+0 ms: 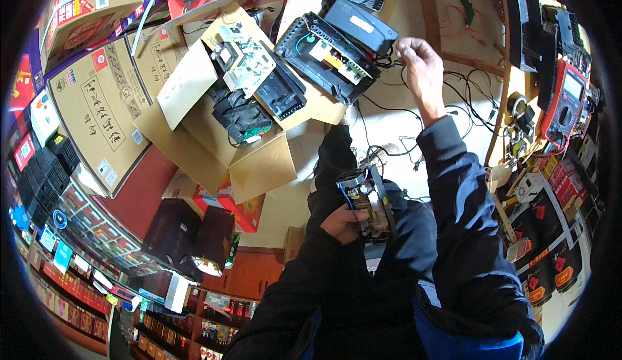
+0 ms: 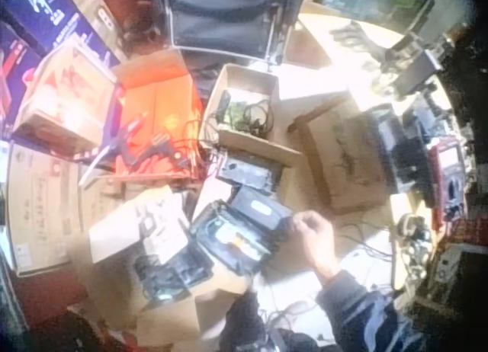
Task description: The person sits on the floor and handles several small black electronic enclosures, opening them to expose circuit boards and capacitors. They repeatedly remove and reinsert circuit boards, rotate the units to inspect different sides, and connect power cables to test functionality.
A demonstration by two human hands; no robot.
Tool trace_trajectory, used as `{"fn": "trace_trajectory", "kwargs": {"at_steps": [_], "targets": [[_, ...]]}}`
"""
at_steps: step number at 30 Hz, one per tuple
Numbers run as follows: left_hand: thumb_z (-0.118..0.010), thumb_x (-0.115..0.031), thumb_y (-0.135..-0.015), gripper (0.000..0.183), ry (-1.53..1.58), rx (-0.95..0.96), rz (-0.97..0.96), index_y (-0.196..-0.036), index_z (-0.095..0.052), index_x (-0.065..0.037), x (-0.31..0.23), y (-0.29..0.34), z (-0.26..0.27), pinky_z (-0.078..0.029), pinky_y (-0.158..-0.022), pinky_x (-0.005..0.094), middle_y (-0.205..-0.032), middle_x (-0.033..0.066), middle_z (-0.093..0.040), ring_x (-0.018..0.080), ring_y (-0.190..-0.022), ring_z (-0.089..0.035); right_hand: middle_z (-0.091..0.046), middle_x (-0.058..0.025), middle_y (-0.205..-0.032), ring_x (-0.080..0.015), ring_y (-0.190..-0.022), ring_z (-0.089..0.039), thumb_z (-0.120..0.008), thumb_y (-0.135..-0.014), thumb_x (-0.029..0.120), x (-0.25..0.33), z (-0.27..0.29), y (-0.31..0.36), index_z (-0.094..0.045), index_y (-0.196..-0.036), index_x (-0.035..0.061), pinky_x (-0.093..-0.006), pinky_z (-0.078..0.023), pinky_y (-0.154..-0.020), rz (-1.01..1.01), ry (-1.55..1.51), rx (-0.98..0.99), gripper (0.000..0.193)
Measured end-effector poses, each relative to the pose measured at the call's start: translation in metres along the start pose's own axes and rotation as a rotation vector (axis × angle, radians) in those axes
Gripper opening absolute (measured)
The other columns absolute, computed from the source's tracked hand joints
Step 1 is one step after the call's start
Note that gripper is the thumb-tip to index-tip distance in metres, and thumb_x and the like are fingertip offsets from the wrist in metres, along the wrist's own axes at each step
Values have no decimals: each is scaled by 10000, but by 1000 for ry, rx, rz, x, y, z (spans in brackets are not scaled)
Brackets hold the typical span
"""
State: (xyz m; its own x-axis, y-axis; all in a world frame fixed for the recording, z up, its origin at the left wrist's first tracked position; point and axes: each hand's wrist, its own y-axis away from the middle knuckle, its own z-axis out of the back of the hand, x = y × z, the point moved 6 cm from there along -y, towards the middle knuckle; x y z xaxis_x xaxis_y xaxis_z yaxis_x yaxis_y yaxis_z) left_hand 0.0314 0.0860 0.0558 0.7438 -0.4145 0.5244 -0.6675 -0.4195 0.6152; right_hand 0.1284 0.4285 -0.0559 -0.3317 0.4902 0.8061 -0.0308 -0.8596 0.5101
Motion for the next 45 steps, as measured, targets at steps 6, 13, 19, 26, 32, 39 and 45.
{"fn": "trace_trajectory", "kwargs": {"at_steps": [6, 13, 19, 26, 32, 39, 45], "targets": [[-799, -43, -815, 641, -17, -42, 1, -1404, -549, -12, 0, 0, -4, -480, -1130, 512, -1320, 167, -665, 330, -1249, -642, -695, -64, -970, -144, -841, -633, -717, -936, 100, 0, -21, 47, -722, -1084, -11, -308, -530, -807, 109, 239, 122, 185], [-785, -14, -819, 657, -122, 10, -80, -1428, -541, -11, -11, 7, -14, -499, -1099, 462, -1311, 152, -678, 318, -1230, -655, -687, -194, -902, -362, -850, -688, -746, -889, 145, -8, -41, 48, -696, -944, 4, -421, -547, -797, 186, 422, 216, 159], [-780, -65, -838, 696, -459, 55, -200, -1475, -502, -24, -37, 5, -33, -500, -1067, 441, -1373, 158, -647, 293, -1229, -650, -688, -172, -838, -306, -795, -690, -735, -874, 138, -11, -44, 56, -684, -877, 0, -384, -541, -770, 285, 248, 291, 147], [-744, 4, -813, 736, -409, 155, -429, -1503, -490, -30, -61, -3, -65, -454, -1139, 471, -1415, 170, -634, 320, -1299, -613, -702, -225, -975, -405, -933, -685, -680, -943, 144, -11, -25, 58, -726, -1058, -9, -433, -538, -836, 486, 401, 344, 197], [-746, -18, -872, 605, -633, 153, -379, -1440, -540, -8, -52, -20, -53, -503, -1089, 437, -1329, 131, -676, 258, -1221, -661, -719, -179, -933, -315, -849, -703, -688, -964, 177, -30, 41, 99, -719, -1060, -31, -382, -544, -784, 577, 327, 275, 231], [-761, -195, -875, 636, -994, 270, -579, -1428, -540, 27, -25, -4, -21, -553, -909, 305, -1208, 83, -708, 155, -1003, -697, -671, -31, -829, -113, -761, -612, -687, -1001, 140, -126, 103, 194, -725, -1056, -42, -269, -503, -705, 307, -50, 163, 194], [-694, -141, -880, 594, -1115, 392, -563, -1418, -516, 37, 0, -11, -14, -608, -902, 387, -1214, 164, -697, 255, -1037, -722, -708, -68, -905, -114, -775, -630, -672, -1020, 111, -142, 137, 304, -713, -1053, -62, -270, -514, -721, 283, -406, 19, 181]]}}
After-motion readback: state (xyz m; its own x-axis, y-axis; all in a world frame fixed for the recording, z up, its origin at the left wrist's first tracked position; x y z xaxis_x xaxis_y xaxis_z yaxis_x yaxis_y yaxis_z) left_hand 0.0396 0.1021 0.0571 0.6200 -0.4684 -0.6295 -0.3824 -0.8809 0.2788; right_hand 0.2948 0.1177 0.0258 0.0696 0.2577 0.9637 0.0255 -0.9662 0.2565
